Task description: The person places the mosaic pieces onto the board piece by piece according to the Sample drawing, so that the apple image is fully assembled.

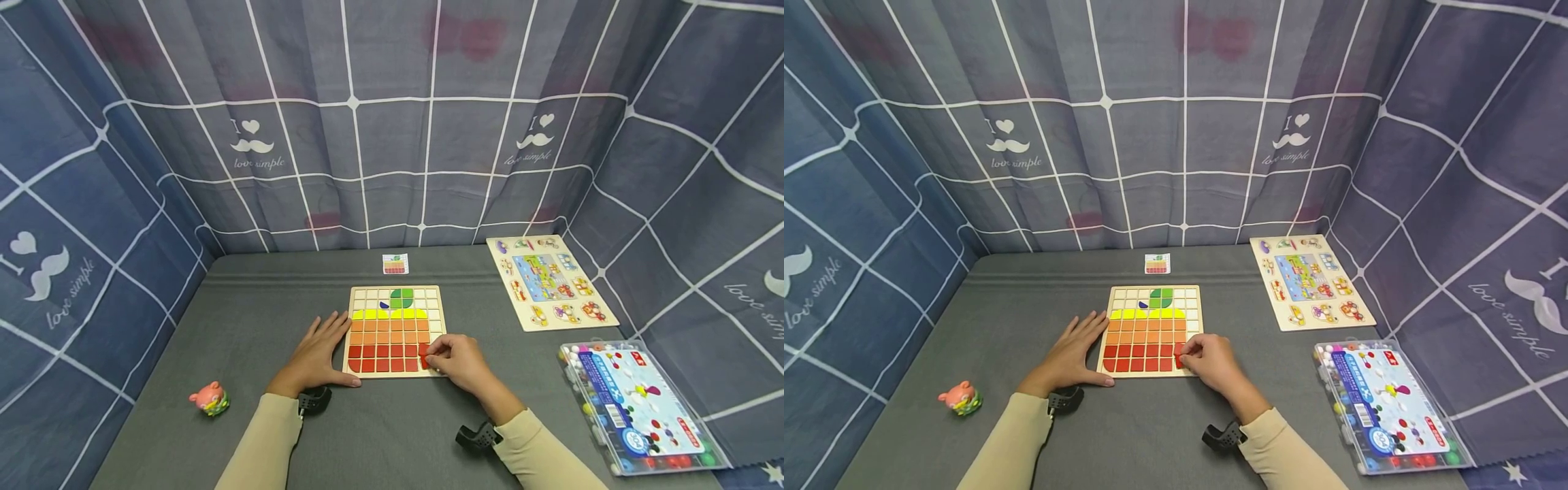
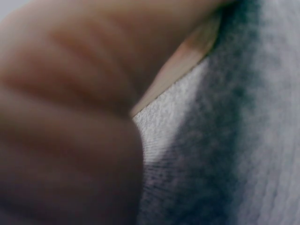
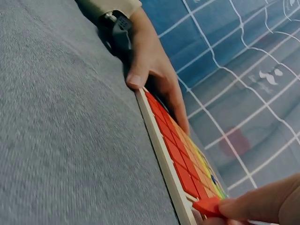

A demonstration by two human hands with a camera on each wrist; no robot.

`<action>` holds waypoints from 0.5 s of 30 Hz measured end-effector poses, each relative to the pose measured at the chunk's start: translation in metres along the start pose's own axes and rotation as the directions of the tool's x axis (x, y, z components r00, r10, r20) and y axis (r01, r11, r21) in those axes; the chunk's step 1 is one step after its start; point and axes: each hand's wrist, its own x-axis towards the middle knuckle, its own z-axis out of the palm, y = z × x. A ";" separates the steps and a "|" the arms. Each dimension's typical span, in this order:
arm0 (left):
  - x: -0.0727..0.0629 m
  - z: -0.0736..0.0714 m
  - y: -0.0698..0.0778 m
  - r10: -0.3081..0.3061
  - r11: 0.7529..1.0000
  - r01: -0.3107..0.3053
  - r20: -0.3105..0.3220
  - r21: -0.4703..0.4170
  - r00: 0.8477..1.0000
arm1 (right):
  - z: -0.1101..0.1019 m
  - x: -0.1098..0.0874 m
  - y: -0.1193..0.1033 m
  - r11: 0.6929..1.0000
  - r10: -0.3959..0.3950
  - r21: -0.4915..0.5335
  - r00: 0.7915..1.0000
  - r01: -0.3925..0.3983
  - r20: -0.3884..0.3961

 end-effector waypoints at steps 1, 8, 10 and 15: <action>0.000 0.000 0.000 0.000 1.000 0.000 -0.001 0.001 1.000 | 0.001 0.001 -0.002 1.000 0.009 -0.005 1.000 -0.009 -0.004; 0.000 0.001 0.000 0.000 1.000 0.000 -0.003 0.002 1.000 | 0.006 0.003 -0.007 0.996 -0.016 -0.087 1.000 0.018 0.015; 0.000 0.002 -0.001 0.000 1.000 0.000 0.000 0.003 1.000 | 0.007 0.003 -0.008 0.992 -0.037 -0.118 0.999 0.040 0.027; 0.000 0.001 -0.002 0.000 1.000 0.000 0.003 -0.001 1.000 | 0.008 0.002 -0.010 0.974 -0.066 -0.215 0.998 0.067 0.011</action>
